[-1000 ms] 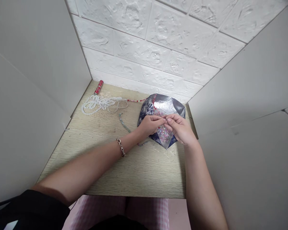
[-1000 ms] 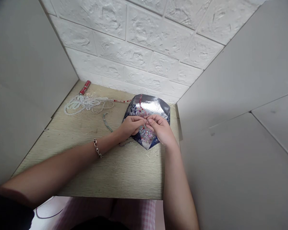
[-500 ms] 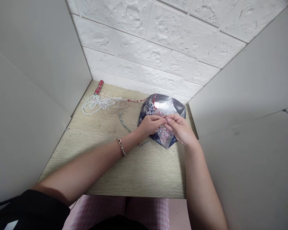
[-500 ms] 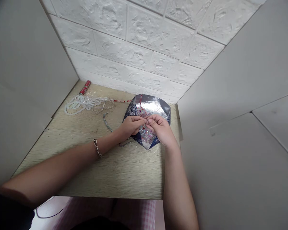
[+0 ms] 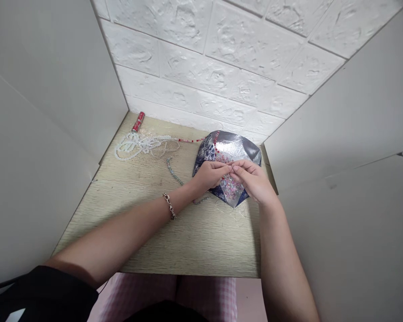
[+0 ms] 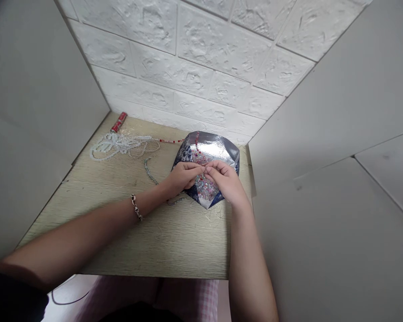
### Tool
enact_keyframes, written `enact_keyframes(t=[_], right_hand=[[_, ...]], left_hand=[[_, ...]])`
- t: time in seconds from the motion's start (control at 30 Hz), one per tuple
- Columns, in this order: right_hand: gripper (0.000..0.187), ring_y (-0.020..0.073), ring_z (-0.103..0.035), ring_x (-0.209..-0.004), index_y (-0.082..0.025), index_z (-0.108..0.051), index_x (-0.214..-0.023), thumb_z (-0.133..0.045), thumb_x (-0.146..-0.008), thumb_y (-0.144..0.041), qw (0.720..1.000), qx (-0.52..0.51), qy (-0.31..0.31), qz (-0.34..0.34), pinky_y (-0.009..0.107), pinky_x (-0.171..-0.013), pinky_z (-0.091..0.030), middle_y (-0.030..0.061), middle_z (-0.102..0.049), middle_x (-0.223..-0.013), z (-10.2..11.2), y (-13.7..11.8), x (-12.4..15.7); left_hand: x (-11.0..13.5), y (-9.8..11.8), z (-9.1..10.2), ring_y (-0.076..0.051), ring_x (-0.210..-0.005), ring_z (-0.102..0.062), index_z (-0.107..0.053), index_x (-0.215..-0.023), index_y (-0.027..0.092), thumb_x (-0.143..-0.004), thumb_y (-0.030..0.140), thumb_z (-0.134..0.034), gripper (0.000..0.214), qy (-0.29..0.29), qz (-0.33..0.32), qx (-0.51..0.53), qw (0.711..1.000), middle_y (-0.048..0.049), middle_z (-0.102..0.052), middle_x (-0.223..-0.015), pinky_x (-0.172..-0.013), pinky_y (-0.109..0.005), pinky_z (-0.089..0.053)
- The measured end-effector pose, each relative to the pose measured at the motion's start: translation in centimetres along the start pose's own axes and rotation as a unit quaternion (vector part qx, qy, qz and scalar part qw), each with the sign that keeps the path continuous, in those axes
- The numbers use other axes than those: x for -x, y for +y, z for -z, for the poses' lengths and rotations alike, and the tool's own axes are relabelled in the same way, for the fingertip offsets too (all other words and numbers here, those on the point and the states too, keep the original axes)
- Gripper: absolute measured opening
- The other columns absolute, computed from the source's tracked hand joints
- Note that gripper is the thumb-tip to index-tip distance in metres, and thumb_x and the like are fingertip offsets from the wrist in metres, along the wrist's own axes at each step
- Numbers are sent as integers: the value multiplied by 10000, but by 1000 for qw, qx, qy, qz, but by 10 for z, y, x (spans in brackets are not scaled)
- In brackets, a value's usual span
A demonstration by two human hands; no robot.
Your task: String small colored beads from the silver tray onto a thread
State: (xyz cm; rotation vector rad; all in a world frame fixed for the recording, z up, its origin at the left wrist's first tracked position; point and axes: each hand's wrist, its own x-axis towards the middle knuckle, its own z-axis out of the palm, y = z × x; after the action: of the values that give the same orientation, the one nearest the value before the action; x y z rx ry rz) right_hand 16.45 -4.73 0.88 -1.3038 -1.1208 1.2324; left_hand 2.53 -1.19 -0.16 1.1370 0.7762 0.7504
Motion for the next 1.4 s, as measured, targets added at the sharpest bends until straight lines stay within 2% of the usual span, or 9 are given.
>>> enact_keyframes(t=[0.33, 0.57, 0.83, 1.0, 1.13, 1.27, 1.4], right_hand=[[168, 100, -563, -708, -194, -614, -752, -645, -687, -346, 997, 72, 14, 20, 236, -697, -473, -4, -602, -765, 3, 4, -2], [207, 120, -593, -782, -189, -632, -764, -637, -682, -379, 998, 54, 35, 2, 273, -780, -487, 8, -630, -783, 1, 1, -1], [194, 126, -584, -717, -193, -613, -728, -629, -692, -383, 995, 88, 44, 33, 301, -733, -487, -2, -622, -761, -1, 0, 0], [132, 163, -556, -934, -196, -624, -678, -601, -726, -317, 976, 178, 46, 119, 333, -864, -408, 25, -618, -978, 2, -10, 6], [120, 186, -506, -1057, -208, -637, -700, -597, -730, -317, 961, 231, 59, 142, 364, -928, -357, 39, -577, -1088, 6, -12, 9], [103, 188, -502, -1063, -209, -633, -723, -576, -742, -293, 940, 292, 53, 171, 368, -943, -339, 43, -573, -1092, 6, -9, 8], [110, 178, -531, -995, -196, -590, -708, -538, -759, -278, 929, 309, 74, 190, 349, -901, -362, 43, -598, -1026, 6, -9, 8]], left_hand=[[-2, -4, 3, -17, -300, -232, -586, -641, 119, -728, 280, -560, 185, -21, -1, 36, 999, 97, -304, -334, -345, -176, -154], [-3, -6, 4, -21, -292, -232, -597, -693, 110, -750, 261, -538, 172, -27, -10, 29, 999, 94, -319, -317, -339, -177, -156], [-4, -6, 5, -16, -299, -225, -539, -623, 125, -747, 311, -550, 223, -55, -13, 12, 998, 90, -297, -341, -330, -171, -141], [-7, -10, 6, -24, -328, -289, -557, -721, 135, -750, 412, -537, 280, -57, -25, 20, 998, 76, -337, -412, -330, -167, -164], [-5, -7, 6, -24, -339, -328, -600, -827, 125, -745, 435, -539, 327, -65, -6, -23, 998, 45, -449, -444, -338, -169, -184], [-5, -8, 7, -25, -334, -333, -611, -848, 123, -729, 419, -560, 323, -81, -6, -41, 996, 51, -457, -415, -348, -170, -182], [-7, -9, 7, -23, -321, -312, -592, -727, 128, -735, 392, -546, 268, -79, -1, -67, 995, 48, -457, -376, -350, -165, -182]])
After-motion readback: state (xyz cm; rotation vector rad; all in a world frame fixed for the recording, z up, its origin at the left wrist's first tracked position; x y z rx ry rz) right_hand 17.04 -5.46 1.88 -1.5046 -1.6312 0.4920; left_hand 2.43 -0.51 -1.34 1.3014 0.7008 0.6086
